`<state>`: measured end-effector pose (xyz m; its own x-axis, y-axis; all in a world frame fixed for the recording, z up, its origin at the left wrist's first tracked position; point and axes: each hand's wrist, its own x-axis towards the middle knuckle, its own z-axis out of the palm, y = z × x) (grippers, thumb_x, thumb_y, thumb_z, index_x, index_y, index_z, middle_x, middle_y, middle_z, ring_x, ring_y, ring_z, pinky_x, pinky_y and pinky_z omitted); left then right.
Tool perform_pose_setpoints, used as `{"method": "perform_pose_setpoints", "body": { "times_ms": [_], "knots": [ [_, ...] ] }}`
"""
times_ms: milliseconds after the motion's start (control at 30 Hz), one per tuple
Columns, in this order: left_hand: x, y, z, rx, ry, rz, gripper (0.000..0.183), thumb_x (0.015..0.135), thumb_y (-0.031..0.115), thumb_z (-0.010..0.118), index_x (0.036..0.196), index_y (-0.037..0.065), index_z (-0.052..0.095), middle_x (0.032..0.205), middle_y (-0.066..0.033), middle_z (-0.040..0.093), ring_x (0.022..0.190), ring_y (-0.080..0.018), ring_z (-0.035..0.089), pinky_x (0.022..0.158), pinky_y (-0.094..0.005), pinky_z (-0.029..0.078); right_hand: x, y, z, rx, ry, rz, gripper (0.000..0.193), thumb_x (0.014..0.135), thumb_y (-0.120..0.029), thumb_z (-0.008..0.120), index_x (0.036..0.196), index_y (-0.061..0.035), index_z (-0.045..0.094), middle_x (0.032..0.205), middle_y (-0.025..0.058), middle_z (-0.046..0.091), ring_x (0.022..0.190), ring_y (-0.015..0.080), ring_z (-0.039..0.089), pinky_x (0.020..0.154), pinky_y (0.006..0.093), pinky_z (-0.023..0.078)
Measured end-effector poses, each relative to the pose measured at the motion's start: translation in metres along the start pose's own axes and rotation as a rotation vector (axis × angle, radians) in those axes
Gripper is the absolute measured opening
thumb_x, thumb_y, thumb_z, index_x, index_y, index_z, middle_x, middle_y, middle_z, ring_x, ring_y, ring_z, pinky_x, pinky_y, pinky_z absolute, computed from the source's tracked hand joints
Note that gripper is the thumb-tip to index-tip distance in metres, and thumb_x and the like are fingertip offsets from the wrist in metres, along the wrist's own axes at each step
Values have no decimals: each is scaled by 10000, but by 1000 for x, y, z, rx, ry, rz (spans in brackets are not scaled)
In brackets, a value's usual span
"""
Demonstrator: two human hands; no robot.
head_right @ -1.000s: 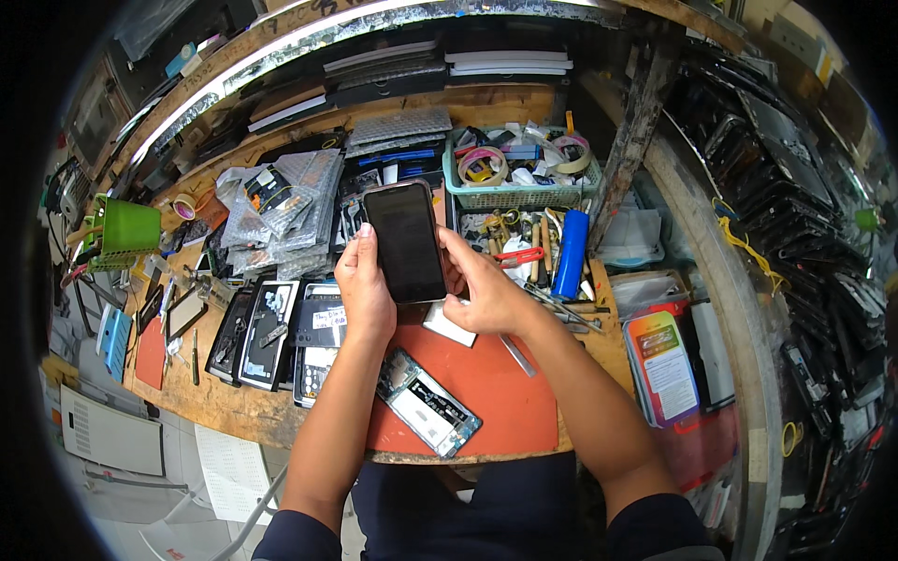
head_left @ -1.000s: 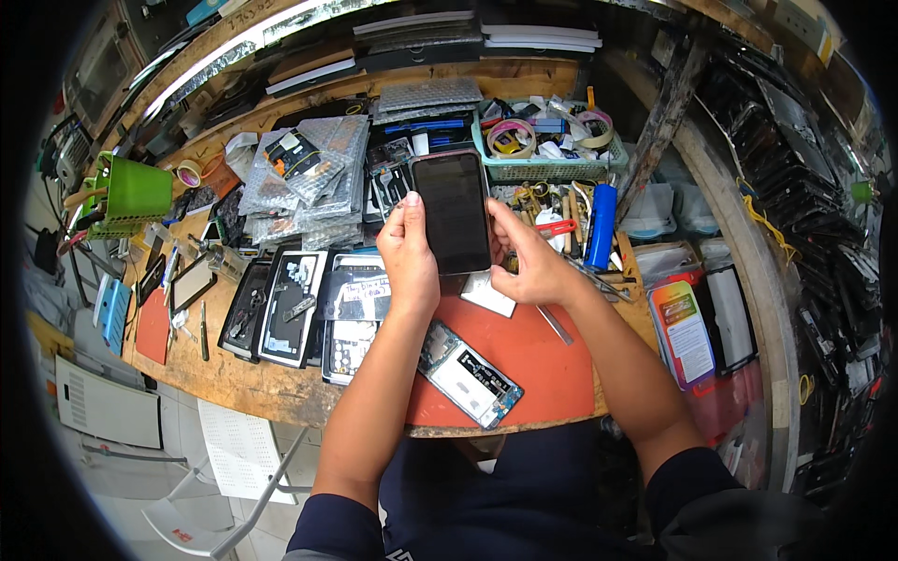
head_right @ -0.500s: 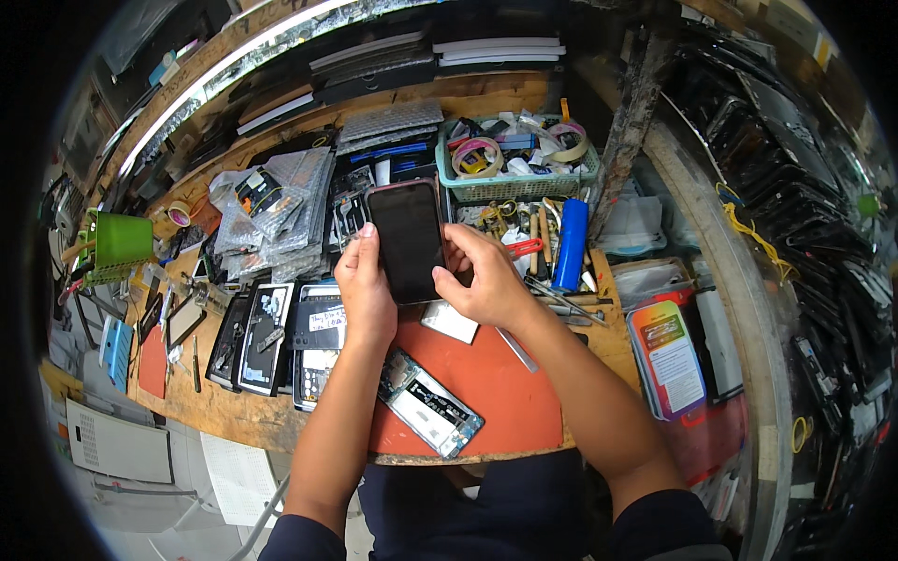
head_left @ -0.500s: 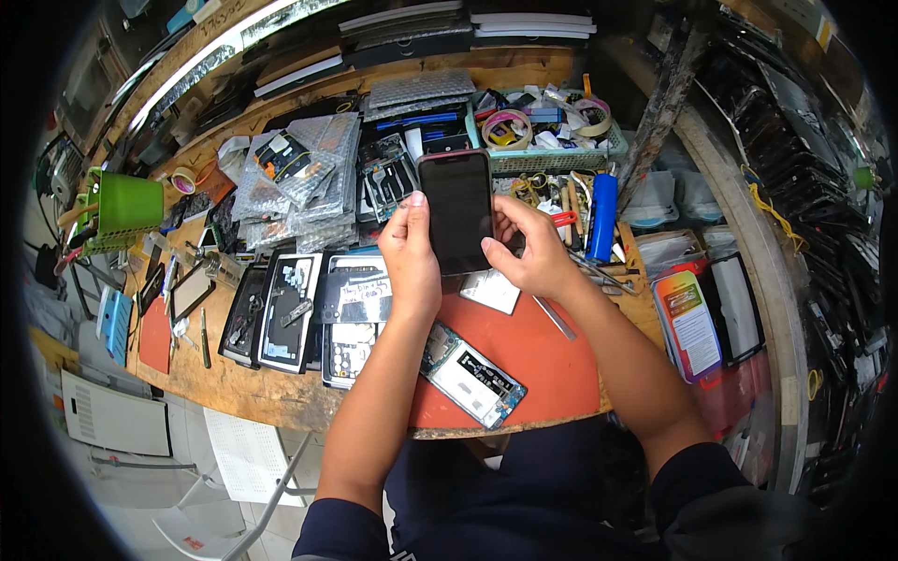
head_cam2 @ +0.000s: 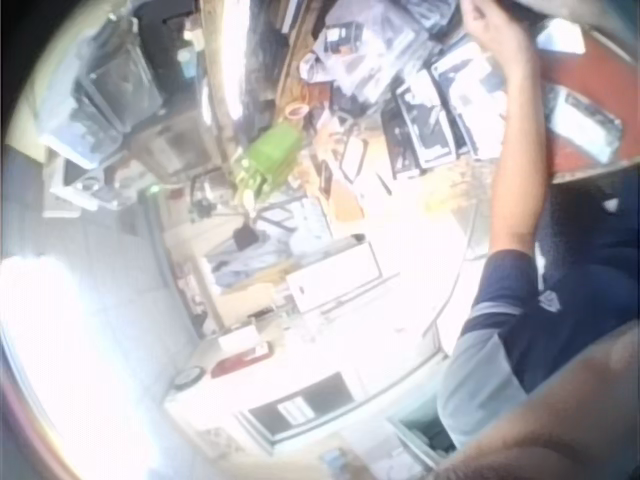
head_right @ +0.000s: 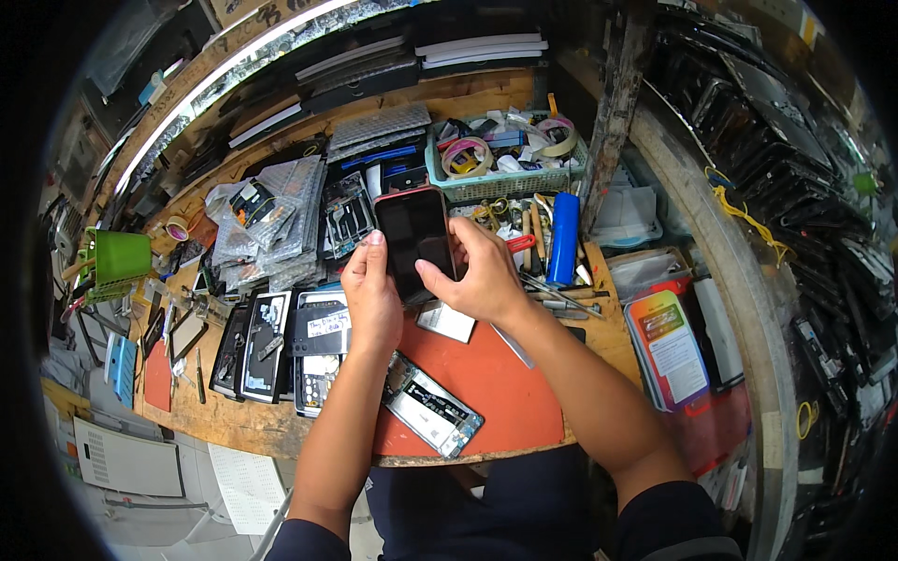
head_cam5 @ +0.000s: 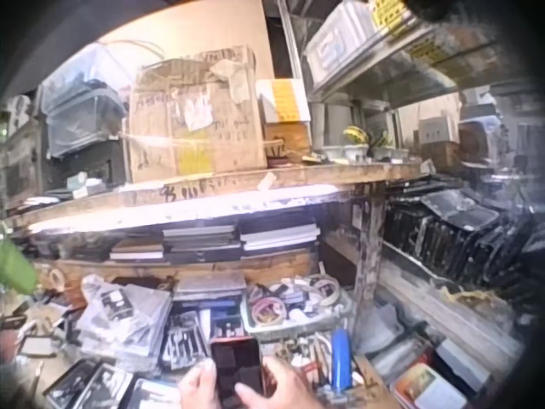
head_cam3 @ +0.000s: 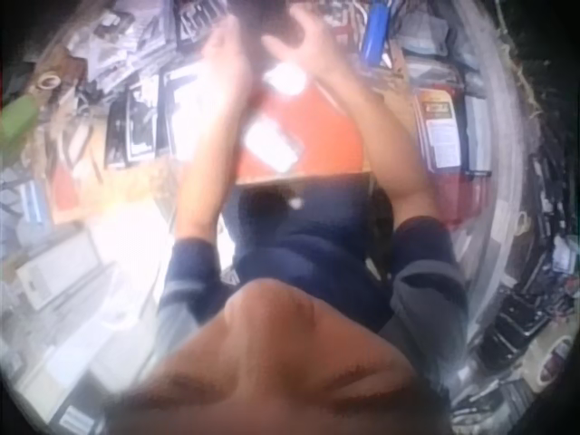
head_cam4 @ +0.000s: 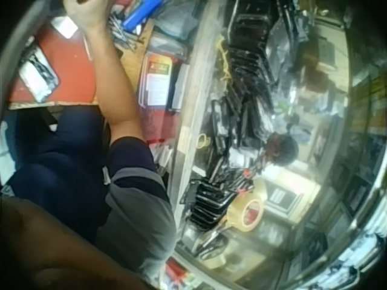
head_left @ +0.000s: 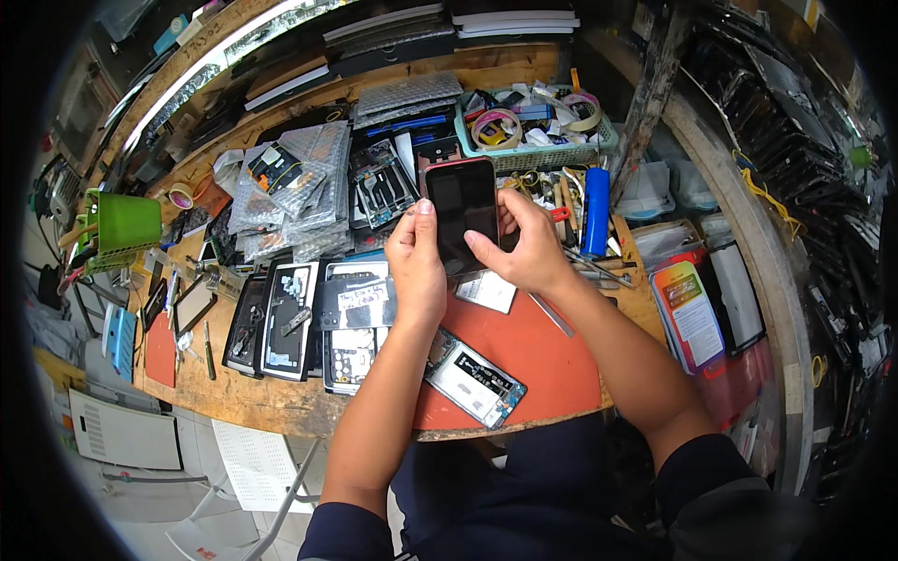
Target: The person sorts through multiple sealed plastic bags containing electronic components, then picks up a smartphone and a battery, holding them together to compare fit. The person does not open the phone or install the battery during the clip.
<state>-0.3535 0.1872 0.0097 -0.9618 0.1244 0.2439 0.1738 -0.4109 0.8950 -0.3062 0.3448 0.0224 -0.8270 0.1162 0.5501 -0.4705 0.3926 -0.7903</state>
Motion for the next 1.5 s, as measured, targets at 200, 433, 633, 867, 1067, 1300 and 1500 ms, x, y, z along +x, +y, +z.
{"method": "perform_pose_setpoints", "body": {
  "times_ms": [200, 433, 633, 867, 1067, 1300, 1500],
  "knots": [
    [3, 0, 0, 30, 12, 21, 273, 1097, 233, 538, 1109, -4, 674, 1069, -42, 700, 936, -83, 627, 844, -246, 496, -2, 12, 8, -137, 29, -69, 420, 797, -136, 813, 1138, -10, 604, 877, 58, 651, 748, 153, 616, 694, 302, 513],
    [9, 1, -10, -83, 58, -27, 298, 1103, 238, 515, 1121, -18, 667, 1088, -78, 714, 960, -130, 677, 885, -273, 542, -3, 5, -5, -105, -262, -53, 862, 802, -32, 728, 1545, 21, 294, 950, 90, 645, 768, 165, 605, 694, 305, 511],
    [9, 4, -10, -55, 81, -36, 292, 1105, 231, 510, 1105, -15, 668, 1099, -79, 715, 978, -129, 669, 903, -282, 533, -2, -5, -9, 75, -396, 94, 929, 810, 35, 681, 1591, 6, 179, 1061, 109, 660, 847, 138, 624, 714, 295, 520],
    [9, 4, -8, -112, 71, -25, 285, 1104, 220, 510, 1107, -17, 667, 1102, -79, 712, 983, -130, 666, 909, -283, 530, -7, 12, 2, 43, -298, 5, 896, 821, 23, 708, 1575, -30, 226, 1125, 122, 649, 888, 157, 662, 719, 295, 532],
    [10, 5, -7, -117, 70, -32, 277, 1100, 217, 519, 1111, -17, 666, 1104, -75, 710, 991, -129, 662, 920, -284, 525, -6, 7, -3, 64, -330, 51, 883, 810, 46, 674, 1573, -19, 235, 1097, 106, 643, 842, 142, 644, 700, 288, 516],
    [11, 3, -10, -61, 72, -13, 267, 1096, 221, 528, 1076, -4, 670, 1080, -73, 712, 962, -122, 659, 887, -275, 521, -6, 15, -6, 77, -344, -12, 912, 765, 41, 637, 1576, 20, 220, 952, 124, 664, 711, 180, 634, 668, 323, 529],
    [12, 3, -10, -73, 103, -14, 272, 1095, 227, 531, 1078, -4, 673, 1074, -72, 715, 962, -117, 661, 882, -273, 523, -6, 9, -9, 172, -404, 63, 900, 793, 75, 611, 1593, 27, 202, 1123, 127, 642, 921, 161, 642, 778, 297, 516]
  ]
}}
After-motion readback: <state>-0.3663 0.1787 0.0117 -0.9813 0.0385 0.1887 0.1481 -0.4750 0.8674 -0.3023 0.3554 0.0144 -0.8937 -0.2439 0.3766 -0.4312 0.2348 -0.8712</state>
